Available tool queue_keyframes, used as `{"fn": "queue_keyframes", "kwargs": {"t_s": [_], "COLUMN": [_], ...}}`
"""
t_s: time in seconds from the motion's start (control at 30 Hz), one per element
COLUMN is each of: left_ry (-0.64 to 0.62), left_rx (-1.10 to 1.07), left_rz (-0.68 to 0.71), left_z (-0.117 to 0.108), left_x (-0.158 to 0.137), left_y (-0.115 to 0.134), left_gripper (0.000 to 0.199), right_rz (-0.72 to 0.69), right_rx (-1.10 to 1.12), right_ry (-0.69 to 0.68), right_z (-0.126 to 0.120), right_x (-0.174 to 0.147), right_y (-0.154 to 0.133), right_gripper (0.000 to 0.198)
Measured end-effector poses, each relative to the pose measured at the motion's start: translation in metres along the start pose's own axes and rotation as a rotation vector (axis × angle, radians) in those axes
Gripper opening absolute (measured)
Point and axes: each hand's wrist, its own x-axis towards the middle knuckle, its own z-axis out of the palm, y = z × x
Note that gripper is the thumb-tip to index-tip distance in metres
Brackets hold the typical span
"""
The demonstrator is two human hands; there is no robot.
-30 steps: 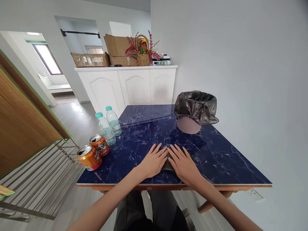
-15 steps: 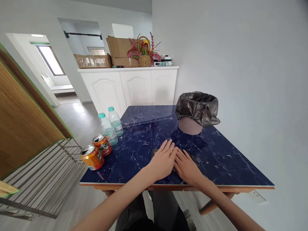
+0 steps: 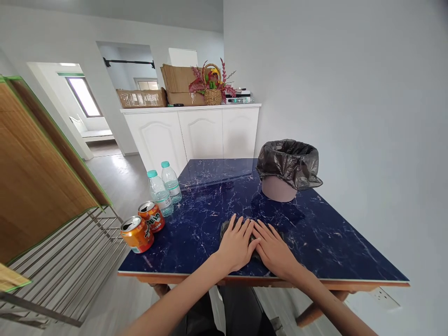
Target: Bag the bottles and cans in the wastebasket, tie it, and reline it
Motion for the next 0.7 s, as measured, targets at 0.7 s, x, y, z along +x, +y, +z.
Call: {"fn": "queue_keyframes", "kwargs": {"t_s": [0.7], "left_ry": [-0.051], "left_rx": [-0.071], "left_rz": [-0.043], "left_z": [-0.005], "left_x": [-0.039], "left_y": [-0.044], "left_gripper": [0.059], "right_rz": [0.078], "right_rx": [0.220], "right_ry": [-0.092], "right_z": [-0.019], "right_x": [0.010], "right_y": [-0.008], "right_gripper": [0.060]}}
